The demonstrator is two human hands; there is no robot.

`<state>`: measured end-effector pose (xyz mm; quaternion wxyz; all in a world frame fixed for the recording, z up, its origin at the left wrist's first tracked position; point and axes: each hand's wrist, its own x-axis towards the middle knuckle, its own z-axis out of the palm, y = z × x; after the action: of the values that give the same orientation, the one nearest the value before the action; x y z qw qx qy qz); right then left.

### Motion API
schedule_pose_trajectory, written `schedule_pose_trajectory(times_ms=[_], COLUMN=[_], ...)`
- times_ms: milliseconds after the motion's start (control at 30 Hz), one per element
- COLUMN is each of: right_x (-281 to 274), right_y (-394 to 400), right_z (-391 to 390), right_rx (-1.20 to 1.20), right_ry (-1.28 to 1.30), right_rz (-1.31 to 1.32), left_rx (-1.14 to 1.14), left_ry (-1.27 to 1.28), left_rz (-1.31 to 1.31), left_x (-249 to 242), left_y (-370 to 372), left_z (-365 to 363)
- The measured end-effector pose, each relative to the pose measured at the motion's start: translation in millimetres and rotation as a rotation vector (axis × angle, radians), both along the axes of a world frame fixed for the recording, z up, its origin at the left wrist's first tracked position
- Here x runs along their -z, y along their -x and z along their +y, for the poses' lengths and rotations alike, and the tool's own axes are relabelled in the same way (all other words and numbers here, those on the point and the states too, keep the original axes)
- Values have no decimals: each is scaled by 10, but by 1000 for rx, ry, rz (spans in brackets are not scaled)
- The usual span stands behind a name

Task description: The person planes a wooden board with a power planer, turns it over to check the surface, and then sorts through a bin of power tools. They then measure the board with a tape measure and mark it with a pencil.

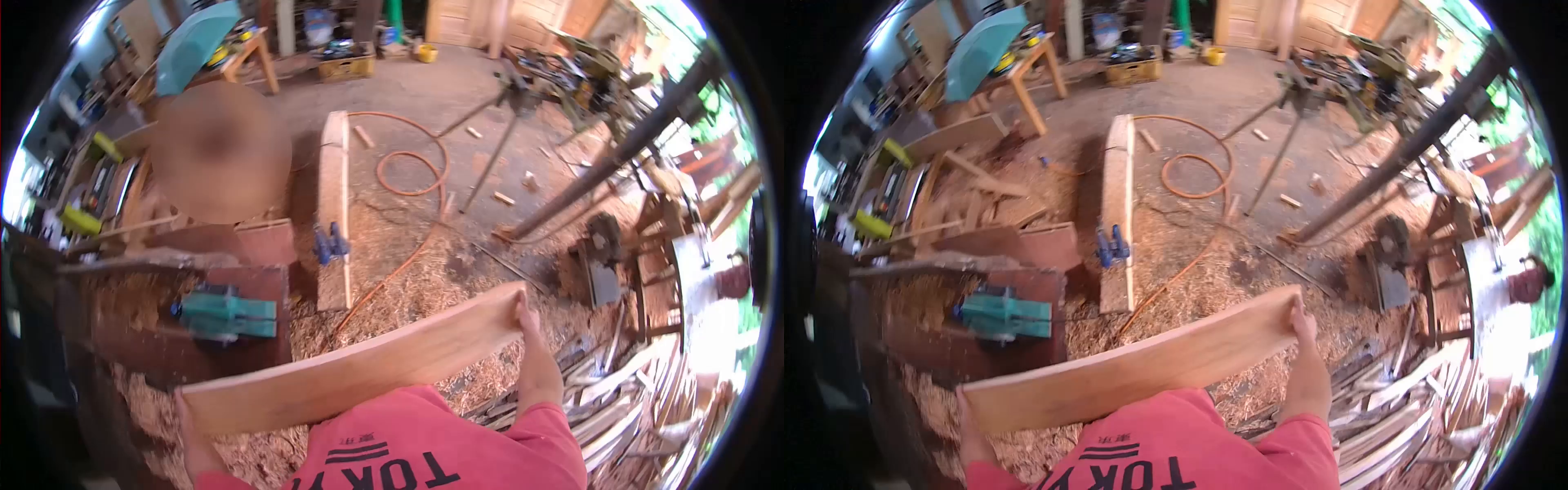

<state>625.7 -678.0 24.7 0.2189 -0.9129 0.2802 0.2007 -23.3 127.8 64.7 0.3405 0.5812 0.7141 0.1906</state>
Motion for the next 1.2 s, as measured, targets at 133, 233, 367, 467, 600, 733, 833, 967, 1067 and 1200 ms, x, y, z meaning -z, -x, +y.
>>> schedule_pose_trajectory(times_ms=[133,233,367,467,600,733,833,967,1067,1200], right_x=[621,703,-29,37,-137,-560,-152,-317,-563,-790], right_y=[-162,-99,383,602,910,1357,1679,2457,2979,3123], right_z=[-461,-494,169,345,515,983,1141,2392,3423,4451], right_rx=[-557,-142,176,215,225,138,59,-176,-410,-1134], right_ry=[180,-25,-145,-143,-189,-488,-703,-510,-404,-266], right_rz=[-38,-29,44,46,50,11,120,293,419,317], left_rx=[-16,-93,-22,-7,257,80,-33,-230,-285,-368], left_ry=[-14,25,165,191,167,-199,-243,-300,-295,-338], left_rz=[-47,54,397,415,452,665,562,70,-201,-378], left_x=[-93,-465,-616,-639,-449,-21,104,367,284,257], left_y=[-285,-692,-962,-901,-857,-783,-776,-744,-1062,-940], left_z=[-41,-63,287,505,715,301,-43,-639,-1002,-728])
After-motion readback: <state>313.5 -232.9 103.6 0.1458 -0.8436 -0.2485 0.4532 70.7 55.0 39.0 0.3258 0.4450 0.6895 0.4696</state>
